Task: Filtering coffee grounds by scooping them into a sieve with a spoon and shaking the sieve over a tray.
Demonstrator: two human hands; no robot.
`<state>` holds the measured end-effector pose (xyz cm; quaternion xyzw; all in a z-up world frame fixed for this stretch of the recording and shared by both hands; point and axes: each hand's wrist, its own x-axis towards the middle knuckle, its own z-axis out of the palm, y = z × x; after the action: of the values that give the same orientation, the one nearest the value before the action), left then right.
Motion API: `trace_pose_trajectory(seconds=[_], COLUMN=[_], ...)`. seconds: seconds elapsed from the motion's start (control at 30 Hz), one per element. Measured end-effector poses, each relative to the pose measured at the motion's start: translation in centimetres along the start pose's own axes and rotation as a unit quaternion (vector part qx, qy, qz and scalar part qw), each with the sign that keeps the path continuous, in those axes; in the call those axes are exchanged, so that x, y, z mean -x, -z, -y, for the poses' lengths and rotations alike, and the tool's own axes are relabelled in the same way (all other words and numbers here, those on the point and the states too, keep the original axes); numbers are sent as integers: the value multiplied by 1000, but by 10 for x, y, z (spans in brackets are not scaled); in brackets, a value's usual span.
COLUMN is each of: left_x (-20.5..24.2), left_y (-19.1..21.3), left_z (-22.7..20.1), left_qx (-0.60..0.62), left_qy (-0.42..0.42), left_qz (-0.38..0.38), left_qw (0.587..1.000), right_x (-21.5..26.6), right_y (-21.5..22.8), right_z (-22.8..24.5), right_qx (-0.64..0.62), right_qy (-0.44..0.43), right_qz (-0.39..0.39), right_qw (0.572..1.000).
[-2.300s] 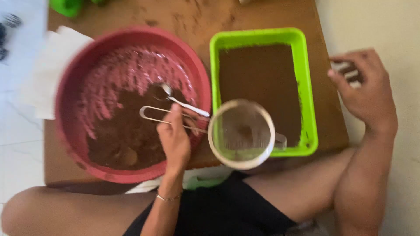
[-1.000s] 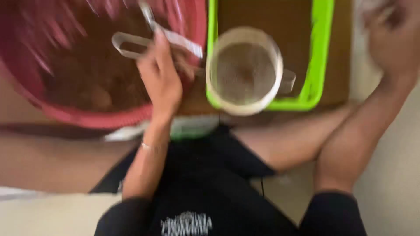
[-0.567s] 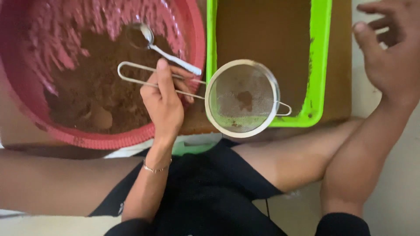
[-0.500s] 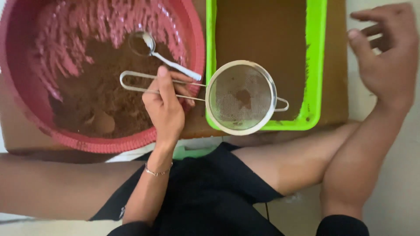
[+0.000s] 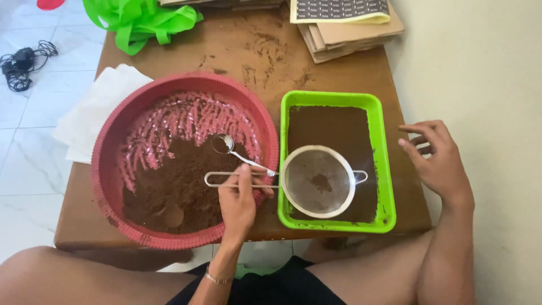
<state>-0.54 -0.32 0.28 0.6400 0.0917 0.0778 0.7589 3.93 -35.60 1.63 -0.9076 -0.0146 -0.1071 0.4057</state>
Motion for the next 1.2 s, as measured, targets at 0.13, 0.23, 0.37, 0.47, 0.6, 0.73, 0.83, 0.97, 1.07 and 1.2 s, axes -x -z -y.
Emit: trace_pose_trajectory(seconds=[0.13,0.23,0.37,0.47,0.6,0.73,0.83,0.97,1.07,1.2], left_x=[2,4,6,8,3,0,1,2,2,4], left_y=[3,6,8,7,10,10,7,3,2,3], left_z=[2,8,19,15,15,15,14,11,13,6], left_qx=[-41,-31,-59,-38,-54,-76,-69,-67,-32,-84], left_qy=[7,-4,-24,-10,-19,-31,-35,-24,-23,-25], left_qz=[5,-10,-26,-30,-22,4,23,3,25,12], left_qw=[999,999,998,999,998,997,997,997,999,996], right_x=[0,0,-2,-2,-2,-3,-3,-1,-1,-2], right_y=[-1,-2,-4,-5,-5,-5,-6,-4,-4,-3], right_z=[-1,-6,-3,-5,-5,-7,-10,-7,-13,-8], right_qx=[-9,-9,3,4,10,30,33,10,24,37], right_qy=[-3,5,-14,-7,-6,-16,0,-6,6,-11], right_qz=[-3,0,7,1,-3,4,1,-1,-5,2], right_qw=[1000,1000,1000,1000,1000,999,999,1000,1000,999])
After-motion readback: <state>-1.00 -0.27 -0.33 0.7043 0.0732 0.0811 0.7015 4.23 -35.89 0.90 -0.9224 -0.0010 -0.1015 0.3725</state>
